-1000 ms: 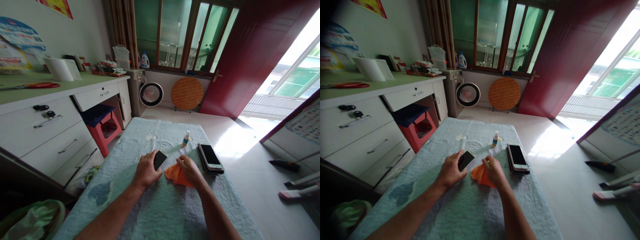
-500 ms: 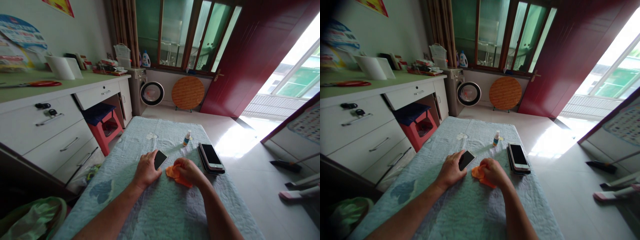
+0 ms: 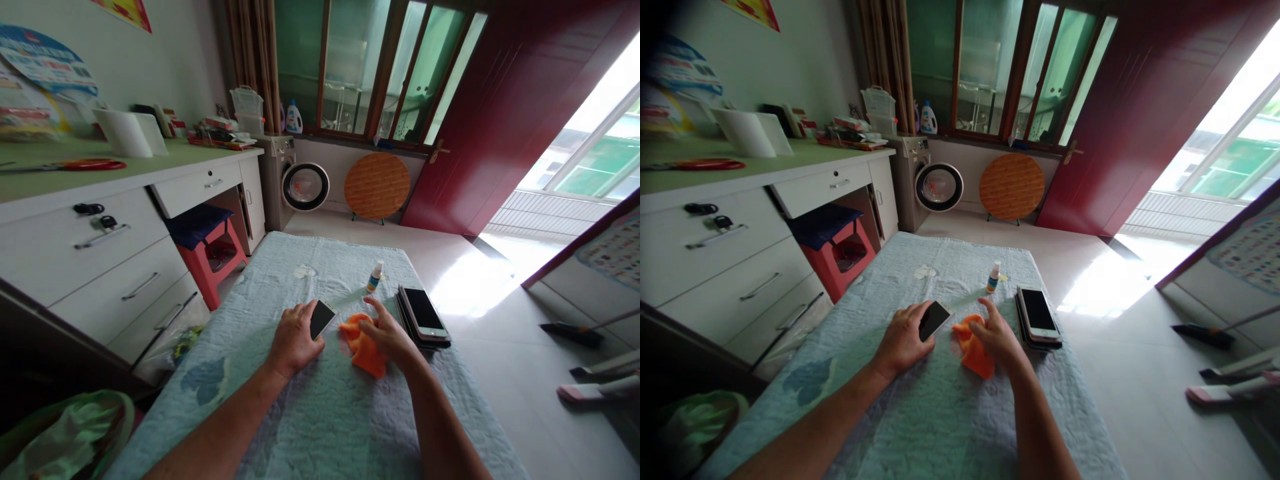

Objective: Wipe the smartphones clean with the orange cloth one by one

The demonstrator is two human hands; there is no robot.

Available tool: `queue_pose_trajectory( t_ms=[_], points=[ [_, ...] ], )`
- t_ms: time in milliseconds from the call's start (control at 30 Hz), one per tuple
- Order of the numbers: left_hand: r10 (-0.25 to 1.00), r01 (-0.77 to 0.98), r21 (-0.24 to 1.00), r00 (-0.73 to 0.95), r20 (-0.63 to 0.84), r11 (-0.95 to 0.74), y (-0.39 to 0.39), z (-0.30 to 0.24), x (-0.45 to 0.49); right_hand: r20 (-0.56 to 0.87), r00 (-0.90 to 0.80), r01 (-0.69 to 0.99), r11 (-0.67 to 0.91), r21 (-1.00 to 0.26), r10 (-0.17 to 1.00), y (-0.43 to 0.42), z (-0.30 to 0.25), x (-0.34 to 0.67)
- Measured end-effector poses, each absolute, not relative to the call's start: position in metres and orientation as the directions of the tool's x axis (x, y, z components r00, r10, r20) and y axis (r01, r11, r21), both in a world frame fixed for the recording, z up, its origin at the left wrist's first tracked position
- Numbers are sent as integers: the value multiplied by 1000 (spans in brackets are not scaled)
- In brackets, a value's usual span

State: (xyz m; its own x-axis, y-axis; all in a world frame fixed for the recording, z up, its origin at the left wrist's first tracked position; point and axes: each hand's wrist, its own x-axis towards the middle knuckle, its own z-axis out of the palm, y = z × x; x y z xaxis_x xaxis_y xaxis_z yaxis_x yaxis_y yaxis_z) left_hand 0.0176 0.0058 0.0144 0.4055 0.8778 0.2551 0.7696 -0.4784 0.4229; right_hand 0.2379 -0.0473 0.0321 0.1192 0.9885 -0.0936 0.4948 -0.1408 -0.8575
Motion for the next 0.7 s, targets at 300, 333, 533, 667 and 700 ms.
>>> queue_pose_trajectory(
  t_ms=[300, 333, 533, 667, 700],
  points=[
    [897, 830, 340, 399, 191, -442, 3, 19, 11, 145, -36, 740, 124, -661, 989, -50, 22, 245],
    [901, 838, 332, 397, 174, -433, 3, 20, 9, 180, -19, 762, 131, -634, 983, -49, 19, 246],
    [887, 814, 364, 455, 83, -452, 5, 22, 0, 230, 101, 823, 49, -566, 968, -46, 27, 242],
    [857, 753, 448, 511, 62, -482, 4, 23, 1, 382, 212, 844, 29, -536, 899, -46, 35, 237],
    [847, 731, 474, 529, 60, -490, 3, 23, 2, 405, 225, 836, 37, -547, 886, -46, 36, 236]
  ],
)
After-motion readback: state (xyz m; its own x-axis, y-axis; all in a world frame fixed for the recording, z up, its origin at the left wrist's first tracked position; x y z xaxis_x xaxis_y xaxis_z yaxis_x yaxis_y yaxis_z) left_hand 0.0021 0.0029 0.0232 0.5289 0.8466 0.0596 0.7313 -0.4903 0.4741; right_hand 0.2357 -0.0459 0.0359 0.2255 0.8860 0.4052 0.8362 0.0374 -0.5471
